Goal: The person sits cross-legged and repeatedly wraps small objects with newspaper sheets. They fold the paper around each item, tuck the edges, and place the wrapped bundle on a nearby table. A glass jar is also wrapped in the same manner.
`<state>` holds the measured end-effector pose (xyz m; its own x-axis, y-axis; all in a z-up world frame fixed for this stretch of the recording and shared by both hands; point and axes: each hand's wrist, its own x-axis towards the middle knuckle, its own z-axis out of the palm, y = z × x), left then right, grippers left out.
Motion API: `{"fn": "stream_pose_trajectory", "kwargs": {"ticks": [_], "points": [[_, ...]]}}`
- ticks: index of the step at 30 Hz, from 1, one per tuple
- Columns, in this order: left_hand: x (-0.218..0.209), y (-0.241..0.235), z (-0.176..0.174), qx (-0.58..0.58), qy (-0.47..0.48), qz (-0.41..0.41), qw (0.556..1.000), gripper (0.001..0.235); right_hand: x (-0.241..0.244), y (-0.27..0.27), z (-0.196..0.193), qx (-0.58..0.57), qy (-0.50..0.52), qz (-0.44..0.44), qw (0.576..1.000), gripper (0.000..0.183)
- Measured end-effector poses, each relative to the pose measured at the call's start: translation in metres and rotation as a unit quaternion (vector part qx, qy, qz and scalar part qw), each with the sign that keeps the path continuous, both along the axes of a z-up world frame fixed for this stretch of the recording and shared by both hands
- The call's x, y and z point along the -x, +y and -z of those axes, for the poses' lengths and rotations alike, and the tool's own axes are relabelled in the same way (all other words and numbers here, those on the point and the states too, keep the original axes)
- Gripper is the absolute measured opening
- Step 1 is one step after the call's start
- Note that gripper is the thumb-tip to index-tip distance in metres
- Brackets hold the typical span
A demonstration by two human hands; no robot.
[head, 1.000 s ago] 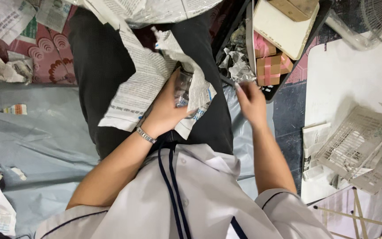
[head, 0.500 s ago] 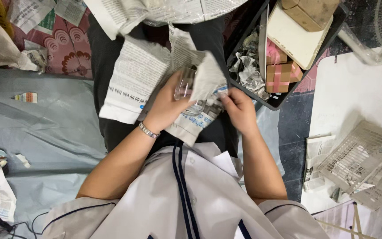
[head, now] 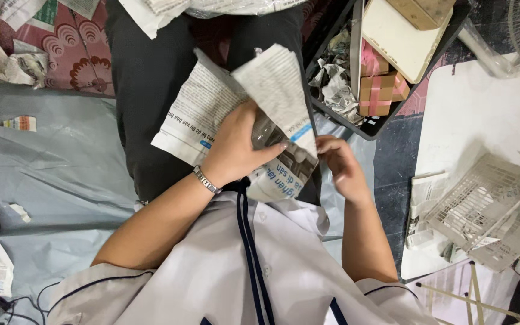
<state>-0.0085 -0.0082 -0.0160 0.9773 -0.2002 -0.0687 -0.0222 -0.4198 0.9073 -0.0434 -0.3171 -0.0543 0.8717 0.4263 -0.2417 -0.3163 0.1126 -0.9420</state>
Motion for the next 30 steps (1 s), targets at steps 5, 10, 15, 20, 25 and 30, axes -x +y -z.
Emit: {"fn": "stream_pose_trajectory", "kwargs": {"ticks": [5,10,15,20,25,30], "points": [[0.003,0.008,0.029,0.038,-0.005,0.022,0.999,0.066,-0.011,0.032,-0.016,0.288,-0.399,-0.08,0.867,0.055],[0.005,0.021,0.054,0.127,0.045,0.079,0.988,0.071,-0.034,0.072,-0.026,0.435,-0.622,-0.124,0.639,0.05],[0.002,0.026,0.059,0.344,0.207,0.084,0.912,0.087,-0.067,0.095,-0.052,0.432,-0.647,-0.204,0.594,0.058],[-0.007,0.032,0.052,0.175,0.185,0.097,0.962,0.087,-0.091,0.112,-0.074,0.438,-0.587,-0.269,0.626,0.07],[0.008,0.054,0.023,0.155,0.143,0.102,0.972,0.075,-0.109,0.127,-0.085,0.386,-0.524,-0.315,0.691,0.084],[0.041,0.08,-0.028,0.036,-0.052,-0.005,0.998,0.07,-0.117,0.143,-0.091,0.415,-0.53,-0.336,0.658,0.089]]}}
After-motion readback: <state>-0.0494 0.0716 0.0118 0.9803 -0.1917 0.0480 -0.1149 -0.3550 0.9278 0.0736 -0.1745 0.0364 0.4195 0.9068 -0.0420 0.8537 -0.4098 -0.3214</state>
